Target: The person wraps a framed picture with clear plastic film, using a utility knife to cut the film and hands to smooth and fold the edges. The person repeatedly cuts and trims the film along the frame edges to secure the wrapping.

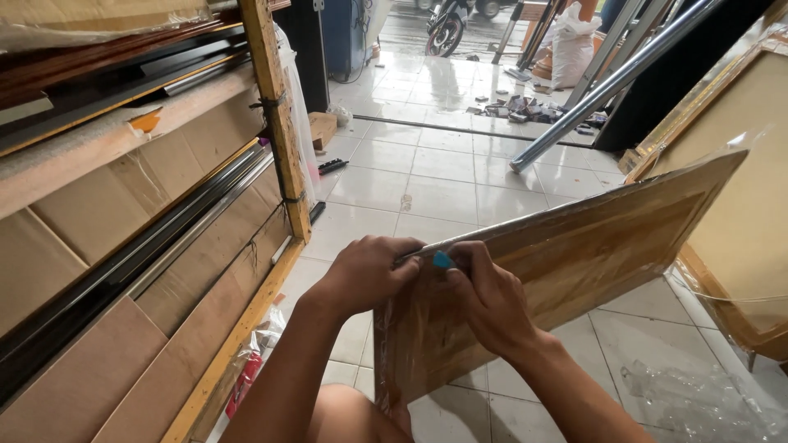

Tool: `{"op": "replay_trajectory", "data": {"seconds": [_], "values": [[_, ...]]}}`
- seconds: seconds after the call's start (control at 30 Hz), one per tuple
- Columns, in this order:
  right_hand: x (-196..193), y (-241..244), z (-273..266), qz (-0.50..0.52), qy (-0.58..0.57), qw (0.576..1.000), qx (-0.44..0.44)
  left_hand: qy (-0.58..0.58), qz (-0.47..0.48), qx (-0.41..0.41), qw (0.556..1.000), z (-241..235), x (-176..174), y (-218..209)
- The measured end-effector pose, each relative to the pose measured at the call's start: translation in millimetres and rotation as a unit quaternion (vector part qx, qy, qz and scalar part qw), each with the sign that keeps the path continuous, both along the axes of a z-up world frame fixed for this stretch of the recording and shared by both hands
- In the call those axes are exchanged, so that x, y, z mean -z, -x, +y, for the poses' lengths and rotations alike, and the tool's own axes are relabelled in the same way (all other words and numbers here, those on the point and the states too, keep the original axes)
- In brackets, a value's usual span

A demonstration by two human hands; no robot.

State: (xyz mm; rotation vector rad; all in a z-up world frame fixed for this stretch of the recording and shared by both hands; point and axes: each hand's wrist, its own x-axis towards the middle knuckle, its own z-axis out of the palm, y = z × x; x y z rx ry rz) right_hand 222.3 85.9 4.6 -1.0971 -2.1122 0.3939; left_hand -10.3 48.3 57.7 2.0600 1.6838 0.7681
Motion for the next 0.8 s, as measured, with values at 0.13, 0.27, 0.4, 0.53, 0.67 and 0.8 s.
{"op": "replay_trajectory", "data": {"seconds": [0.13,0.27,0.4,0.53,0.67,0.8], "values": [[14.9,-4.6,22.6,-0.046,-0.067,0.997,-0.015,0.007,0.001,0.007,1.000,-7.8,-7.0,-3.5],[17.4,-4.5,30.6,-0.058,-0.091,0.993,-0.048,0.004,0.002,0.011,1.000,-9.9,-8.5,-4.9],[5.3,-2.8,19.6,-0.058,-0.080,0.994,-0.050,-0.012,0.001,0.021,1.000,-8.0,-7.2,-4.3],[2.3,-2.6,16.7,-0.071,-0.074,0.994,-0.034,-0.011,0.001,0.029,1.000,-8.9,-6.0,-3.3],[-2.3,-2.2,12.8,-0.095,-0.049,0.994,-0.008,-0.030,-0.009,0.032,0.999,-10.9,-4.2,-4.4],[-1.5,-0.4,9.0,-0.119,-0.040,0.992,0.026,-0.087,0.017,0.036,0.995,-4.7,6.8,-5.3]]}}
